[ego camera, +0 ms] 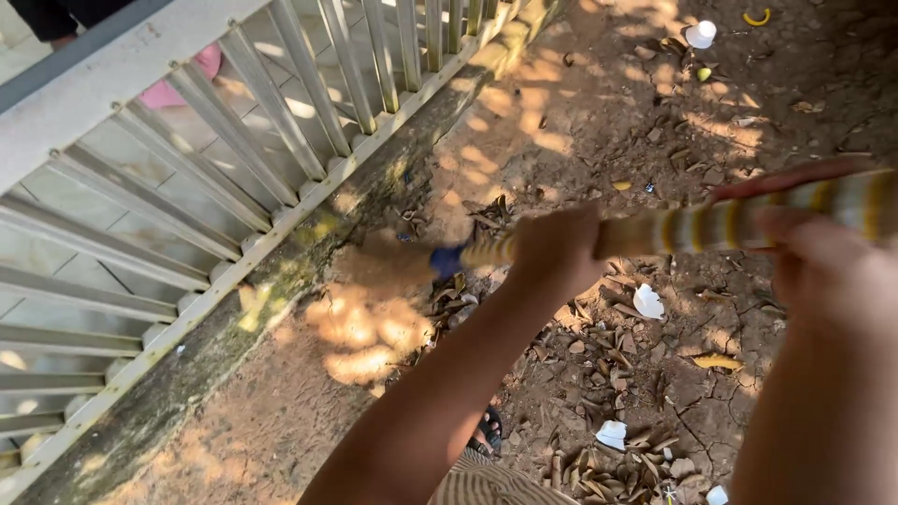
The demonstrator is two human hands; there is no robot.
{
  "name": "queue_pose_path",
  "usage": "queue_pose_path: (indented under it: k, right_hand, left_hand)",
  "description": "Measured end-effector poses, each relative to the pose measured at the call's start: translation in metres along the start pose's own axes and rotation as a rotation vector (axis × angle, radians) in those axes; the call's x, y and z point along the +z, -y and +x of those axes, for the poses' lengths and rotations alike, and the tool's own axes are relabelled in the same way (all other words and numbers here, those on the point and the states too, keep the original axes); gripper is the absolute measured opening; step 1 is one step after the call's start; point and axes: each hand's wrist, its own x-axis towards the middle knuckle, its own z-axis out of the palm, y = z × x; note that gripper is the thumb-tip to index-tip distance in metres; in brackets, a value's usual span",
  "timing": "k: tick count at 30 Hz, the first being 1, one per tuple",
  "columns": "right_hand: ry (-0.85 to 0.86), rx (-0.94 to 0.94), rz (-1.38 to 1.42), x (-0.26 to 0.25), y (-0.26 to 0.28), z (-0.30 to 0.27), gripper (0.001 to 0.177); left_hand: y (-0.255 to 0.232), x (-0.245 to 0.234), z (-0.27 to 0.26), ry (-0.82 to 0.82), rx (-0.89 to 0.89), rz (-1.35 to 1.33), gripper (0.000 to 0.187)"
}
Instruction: Repairing or strengthening the handle of a straw broom using a hollow tube.
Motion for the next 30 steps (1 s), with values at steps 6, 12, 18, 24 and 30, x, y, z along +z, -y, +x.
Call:
queue_pose_path:
  k: [6,12,18,24,30]
  right_hand:
    - [0.085,0.444,-0.382,0.131,-0.056,-0.006,0.015]
    - [0.124,0.397,-0.050,0.195,-0.071,-0.002,0.023]
    - [0.280,-0.529,-0.698,0.131,0.014,0.051,0.009]
    - [-0.021,0.253,-0.067,0.202,0.047,0.036,0.018]
    - [0.035,0.381,-0.098,0.256,-0.034,0.006,0.024]
  left_hand:
    - [0.131,0.042,-0.062,0.011,-0.258,0.007,0.039]
    - [0.189,0.035,-0.068,-0.071,-0.426,-0.032,0.029]
    - [0.090,-0.063,-0.051,-0.006,-0.201,0.063,0.028]
    - [0.126,-0.074,-0.086,0.015,-0.244,0.089,0.024]
    - [0.213,-0.010,-0.106,0.060,-0.314,0.038,0.025]
